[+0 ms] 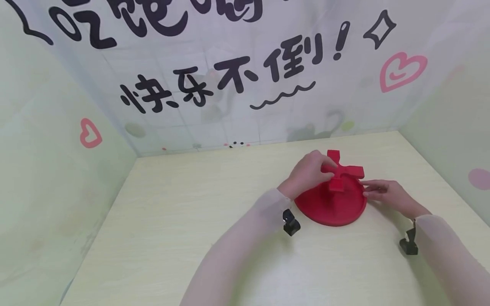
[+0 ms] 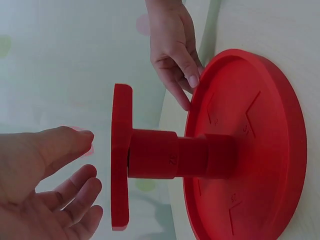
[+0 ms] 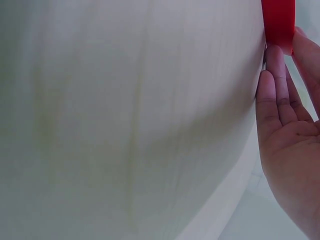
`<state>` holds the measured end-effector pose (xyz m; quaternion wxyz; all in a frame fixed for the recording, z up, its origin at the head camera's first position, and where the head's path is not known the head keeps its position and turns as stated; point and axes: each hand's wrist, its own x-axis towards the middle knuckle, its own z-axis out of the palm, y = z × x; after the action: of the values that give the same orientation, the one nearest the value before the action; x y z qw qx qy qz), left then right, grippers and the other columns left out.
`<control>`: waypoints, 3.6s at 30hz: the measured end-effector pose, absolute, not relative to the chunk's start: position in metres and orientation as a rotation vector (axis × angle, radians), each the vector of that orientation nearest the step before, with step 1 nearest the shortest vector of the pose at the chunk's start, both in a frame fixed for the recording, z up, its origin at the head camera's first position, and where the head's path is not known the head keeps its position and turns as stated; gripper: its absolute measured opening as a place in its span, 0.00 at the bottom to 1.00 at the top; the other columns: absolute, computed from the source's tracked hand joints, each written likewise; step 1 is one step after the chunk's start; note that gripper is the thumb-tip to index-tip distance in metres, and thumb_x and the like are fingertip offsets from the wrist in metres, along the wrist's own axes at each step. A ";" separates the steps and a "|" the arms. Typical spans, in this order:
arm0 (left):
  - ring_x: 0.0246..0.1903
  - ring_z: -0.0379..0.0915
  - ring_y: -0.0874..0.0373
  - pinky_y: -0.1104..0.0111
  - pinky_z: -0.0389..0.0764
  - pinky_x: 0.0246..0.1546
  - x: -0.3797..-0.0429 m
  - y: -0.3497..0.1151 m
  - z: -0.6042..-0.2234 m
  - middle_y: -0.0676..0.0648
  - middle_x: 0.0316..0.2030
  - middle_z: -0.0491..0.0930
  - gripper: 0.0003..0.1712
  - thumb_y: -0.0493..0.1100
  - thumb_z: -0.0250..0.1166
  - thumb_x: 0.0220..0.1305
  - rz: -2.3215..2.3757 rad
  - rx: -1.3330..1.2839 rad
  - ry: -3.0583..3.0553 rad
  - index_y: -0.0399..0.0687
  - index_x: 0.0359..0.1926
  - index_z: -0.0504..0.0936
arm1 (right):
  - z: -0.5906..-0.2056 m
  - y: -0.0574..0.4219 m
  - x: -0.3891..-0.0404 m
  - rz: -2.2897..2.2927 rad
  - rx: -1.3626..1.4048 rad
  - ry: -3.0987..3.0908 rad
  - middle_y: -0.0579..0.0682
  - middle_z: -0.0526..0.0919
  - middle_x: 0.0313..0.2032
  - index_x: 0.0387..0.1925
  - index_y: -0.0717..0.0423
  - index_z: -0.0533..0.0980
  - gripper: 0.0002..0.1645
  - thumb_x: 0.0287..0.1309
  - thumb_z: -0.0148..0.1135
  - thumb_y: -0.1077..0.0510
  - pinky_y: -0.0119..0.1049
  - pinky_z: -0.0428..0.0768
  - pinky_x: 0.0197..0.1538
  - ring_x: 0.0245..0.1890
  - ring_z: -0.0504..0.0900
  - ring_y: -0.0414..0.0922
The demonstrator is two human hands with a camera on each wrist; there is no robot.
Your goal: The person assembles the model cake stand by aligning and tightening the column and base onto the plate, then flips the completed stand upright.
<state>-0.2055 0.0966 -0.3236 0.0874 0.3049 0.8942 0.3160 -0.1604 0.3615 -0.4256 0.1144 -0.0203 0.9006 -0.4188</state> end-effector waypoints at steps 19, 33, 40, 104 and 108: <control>0.43 0.64 0.64 0.83 0.71 0.31 -0.220 0.097 -0.328 0.51 0.44 0.72 0.21 0.37 0.66 0.55 0.812 1.064 2.522 0.47 0.52 0.79 | -0.426 0.362 -0.160 -1.237 -0.057 2.641 0.64 0.76 0.49 0.60 0.67 0.64 0.36 0.57 0.61 0.50 0.31 0.76 0.40 0.49 0.74 0.59; 0.47 0.64 0.63 0.82 0.72 0.33 -0.242 0.089 -0.319 0.52 0.46 0.71 0.21 0.32 0.62 0.57 0.705 1.213 2.378 0.49 0.53 0.79 | -0.428 0.363 -0.160 -1.247 -0.054 2.640 0.63 0.75 0.51 0.61 0.63 0.65 0.36 0.57 0.61 0.49 0.32 0.76 0.40 0.50 0.73 0.59; 0.44 0.66 0.63 0.81 0.73 0.33 -0.246 0.090 -0.317 0.53 0.43 0.73 0.23 0.29 0.64 0.54 0.768 1.160 2.361 0.50 0.51 0.81 | -0.427 0.363 -0.161 -1.248 -0.040 2.632 0.63 0.76 0.50 0.61 0.63 0.65 0.36 0.56 0.61 0.48 0.33 0.76 0.39 0.48 0.74 0.57; 0.42 0.68 0.65 0.80 0.75 0.32 -0.243 0.100 -0.308 0.53 0.44 0.75 0.23 0.30 0.65 0.54 0.679 1.118 2.307 0.48 0.52 0.79 | -0.425 0.362 -0.159 -1.290 -0.069 2.619 0.64 0.75 0.51 0.62 0.62 0.64 0.35 0.57 0.60 0.48 0.33 0.76 0.39 0.48 0.75 0.56; 0.36 0.71 0.65 0.80 0.74 0.30 -0.230 0.111 -0.309 0.54 0.38 0.78 0.19 0.36 0.67 0.54 0.745 1.024 2.405 0.48 0.49 0.81 | -0.426 0.362 -0.158 -1.291 -0.065 2.614 0.64 0.75 0.51 0.62 0.62 0.64 0.35 0.58 0.60 0.48 0.33 0.76 0.40 0.48 0.75 0.56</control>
<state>-0.2295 0.1110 -0.3091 0.2103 0.3682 0.8651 0.2680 -0.1583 0.3619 -0.4256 0.1122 -0.0222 0.8907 -0.4400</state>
